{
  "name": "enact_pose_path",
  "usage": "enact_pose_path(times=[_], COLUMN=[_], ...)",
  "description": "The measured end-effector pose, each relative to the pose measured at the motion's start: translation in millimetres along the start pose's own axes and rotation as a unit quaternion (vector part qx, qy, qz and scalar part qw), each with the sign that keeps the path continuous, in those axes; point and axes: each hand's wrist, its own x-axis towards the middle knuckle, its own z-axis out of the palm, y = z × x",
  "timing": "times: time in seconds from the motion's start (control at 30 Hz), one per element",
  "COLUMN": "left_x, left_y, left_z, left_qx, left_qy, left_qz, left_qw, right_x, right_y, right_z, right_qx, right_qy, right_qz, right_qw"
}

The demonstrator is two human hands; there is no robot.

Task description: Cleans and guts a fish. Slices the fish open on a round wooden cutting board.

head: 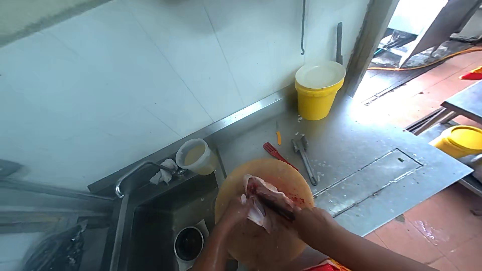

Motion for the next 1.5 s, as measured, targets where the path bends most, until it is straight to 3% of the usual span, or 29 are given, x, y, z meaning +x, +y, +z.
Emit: enact_pose_path(times=[0.3, 0.67, 0.93, 1.13, 1.5], left_x=[-3, 0, -3, 4, 10], left_y=[5, 16, 19, 23, 21], left_z=[3, 24, 22, 16, 7], left_qx=[0.009, 0.065, 0.035, 0.063, 0.086], left_qy=[0.001, 0.037, 0.0, -0.045, -0.061], left_qz=[-0.021, -0.107, -0.074, -0.066, -0.055], left_qw=[1.0, 0.991, 0.997, 0.995, 0.993], right_x=[-3, 23, 31, 31, 53], right_y=[-3, 12, -6, -15, 8], right_z=[7, 17, 21, 11, 28], right_qx=[0.063, 0.044, 0.137, 0.132, 0.182], right_qy=[0.04, 0.037, 0.003, -0.031, -0.053], right_qz=[0.02, -0.02, -0.002, 0.023, -0.037], right_qw=[0.997, 0.998, 0.991, 0.99, 0.981])
